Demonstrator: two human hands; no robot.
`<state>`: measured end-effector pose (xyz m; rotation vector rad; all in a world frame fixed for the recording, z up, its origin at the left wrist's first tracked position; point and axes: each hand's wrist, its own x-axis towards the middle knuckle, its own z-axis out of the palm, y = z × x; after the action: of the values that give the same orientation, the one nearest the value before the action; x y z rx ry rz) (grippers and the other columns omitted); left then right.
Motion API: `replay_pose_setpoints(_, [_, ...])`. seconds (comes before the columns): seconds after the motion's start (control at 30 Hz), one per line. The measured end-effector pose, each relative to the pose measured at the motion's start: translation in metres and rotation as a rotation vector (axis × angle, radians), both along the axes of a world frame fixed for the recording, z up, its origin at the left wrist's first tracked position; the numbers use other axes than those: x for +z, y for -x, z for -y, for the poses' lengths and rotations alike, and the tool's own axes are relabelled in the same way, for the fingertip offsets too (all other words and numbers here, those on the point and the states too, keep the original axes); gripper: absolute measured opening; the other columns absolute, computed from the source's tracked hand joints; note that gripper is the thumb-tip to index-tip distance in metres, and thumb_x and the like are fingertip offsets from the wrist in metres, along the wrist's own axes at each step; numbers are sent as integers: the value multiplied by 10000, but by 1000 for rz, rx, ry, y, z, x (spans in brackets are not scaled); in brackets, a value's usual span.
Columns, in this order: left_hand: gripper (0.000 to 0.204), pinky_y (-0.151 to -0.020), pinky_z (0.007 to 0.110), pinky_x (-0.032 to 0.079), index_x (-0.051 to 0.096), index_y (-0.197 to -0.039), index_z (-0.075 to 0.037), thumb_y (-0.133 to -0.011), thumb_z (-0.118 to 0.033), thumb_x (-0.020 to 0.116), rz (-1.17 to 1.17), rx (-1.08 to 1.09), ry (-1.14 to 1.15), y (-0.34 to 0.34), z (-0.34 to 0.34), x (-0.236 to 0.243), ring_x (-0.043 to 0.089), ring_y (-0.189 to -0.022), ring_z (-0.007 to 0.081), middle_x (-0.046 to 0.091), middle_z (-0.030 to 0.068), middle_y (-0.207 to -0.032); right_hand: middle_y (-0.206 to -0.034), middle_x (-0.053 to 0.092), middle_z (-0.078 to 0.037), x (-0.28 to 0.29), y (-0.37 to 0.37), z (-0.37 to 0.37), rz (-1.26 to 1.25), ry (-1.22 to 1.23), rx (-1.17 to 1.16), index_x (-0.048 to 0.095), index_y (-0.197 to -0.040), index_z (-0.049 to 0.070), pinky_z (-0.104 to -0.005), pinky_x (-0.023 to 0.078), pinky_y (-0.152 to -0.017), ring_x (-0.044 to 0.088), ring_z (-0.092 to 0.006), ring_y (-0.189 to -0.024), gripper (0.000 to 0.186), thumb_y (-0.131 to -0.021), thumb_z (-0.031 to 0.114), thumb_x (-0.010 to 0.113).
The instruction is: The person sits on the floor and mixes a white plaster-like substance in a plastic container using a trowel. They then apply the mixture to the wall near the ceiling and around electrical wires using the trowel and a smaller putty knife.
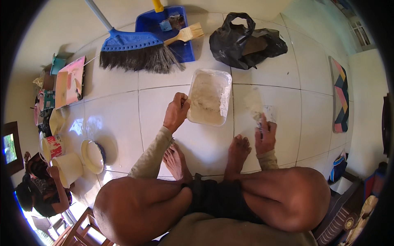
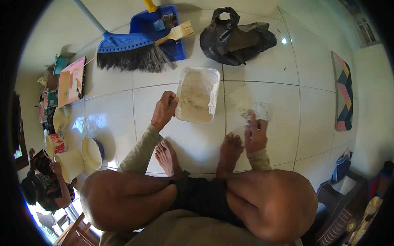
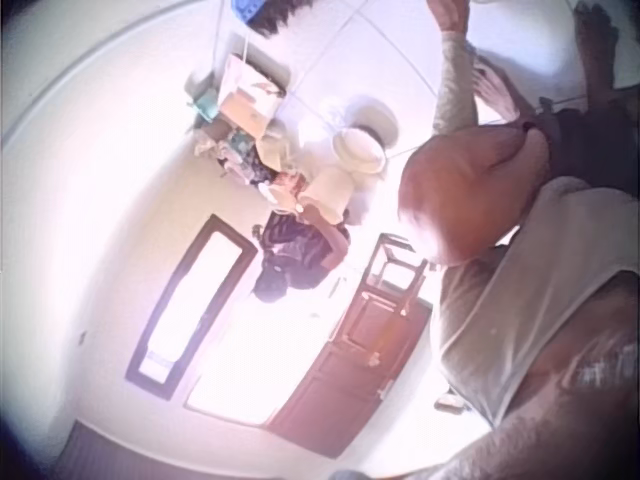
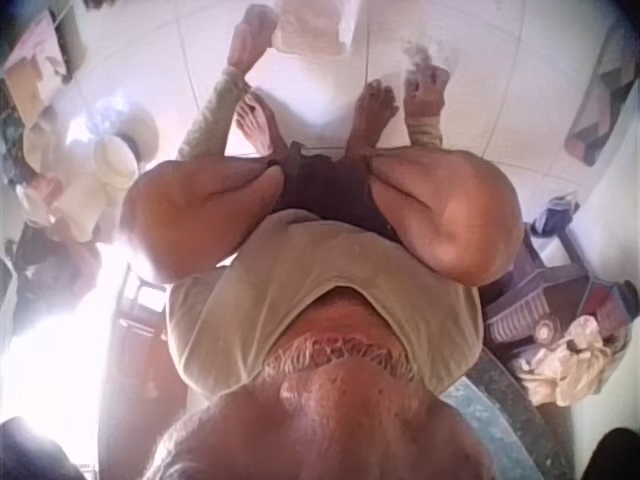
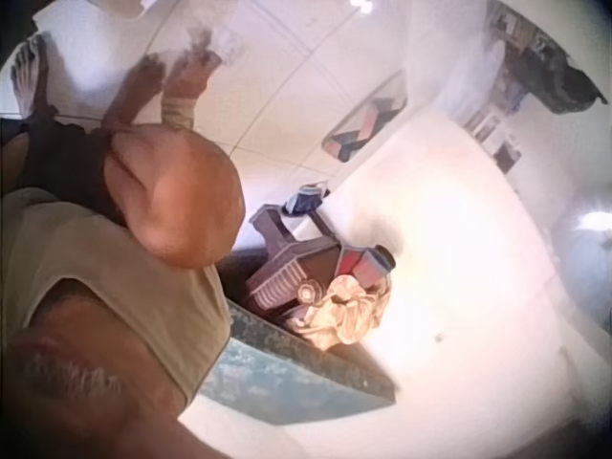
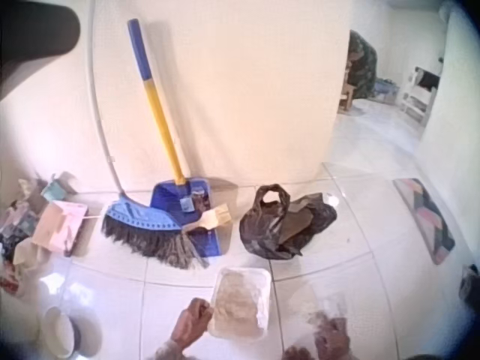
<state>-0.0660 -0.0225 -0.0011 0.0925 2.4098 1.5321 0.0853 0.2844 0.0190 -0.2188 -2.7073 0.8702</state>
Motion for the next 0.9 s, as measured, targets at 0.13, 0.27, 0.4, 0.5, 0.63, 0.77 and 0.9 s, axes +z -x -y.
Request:
replay_pose_setpoints(0.13, [181,-511,323,455,484,-998,12,-921,-139,549,60,35,-57,1,-3,5,545,-543,174,593,114,-724,-962,442,-115,-25,22,16,18,-130,218,512,-1370,143,-349,491,-658,521,-247,-784,594,-799,36,641])
replay_pose_setpoints(0.27, [190,-482,301,449,484,-1001,15,-930,-150,548,95,37,-86,2,-6,12,537,-546,148,592,98,-723,-926,419,-99,-48,19,11,51,-190,170,531,-1358,165,-341,484,-671,501,-236,-769,604,-782,46,668])
replay_pose_setpoints(0.4, [196,-480,293,449,484,-998,17,-933,-157,548,92,52,-68,-1,0,10,535,-550,137,590,93,-726,-888,431,-81,-54,7,-14,86,-313,23,544,-1347,237,-365,491,-665,518,-237,-758,632,-754,70,687])
replay_pose_setpoints(0.5, [209,-487,291,456,485,-1005,21,-932,-163,553,93,32,-92,0,-4,11,534,-557,137,584,88,-726,-837,462,-91,-26,2,-15,68,-289,-97,510,-1380,246,-394,462,-675,476,-275,-785,618,-792,147,672])
replay_pose_setpoints(0.63, [221,-492,277,460,491,-1020,22,-935,-171,556,120,26,-82,2,-1,8,526,-568,122,569,73,-732,-902,413,-85,4,10,-3,20,-283,-14,544,-1350,180,-342,480,-685,492,-221,-769,615,-766,46,686])
replay_pose_setpoints(0.77, [234,-488,264,455,493,-1039,26,-947,-182,549,149,19,-109,1,-4,10,524,-578,103,559,56,-753,-898,442,-79,6,14,-1,-13,-198,0,531,-1357,210,-329,477,-660,498,-220,-725,614,-776,69,668])
replay_pose_setpoints(0.9, [239,-487,264,454,494,-1046,27,-947,-183,549,145,4,-99,1,0,7,534,-586,105,566,59,-758,-843,521,-68,28,20,9,183,674,34,528,-1293,49,-281,448,-582,504,-156,-668,426,-872,106,555])
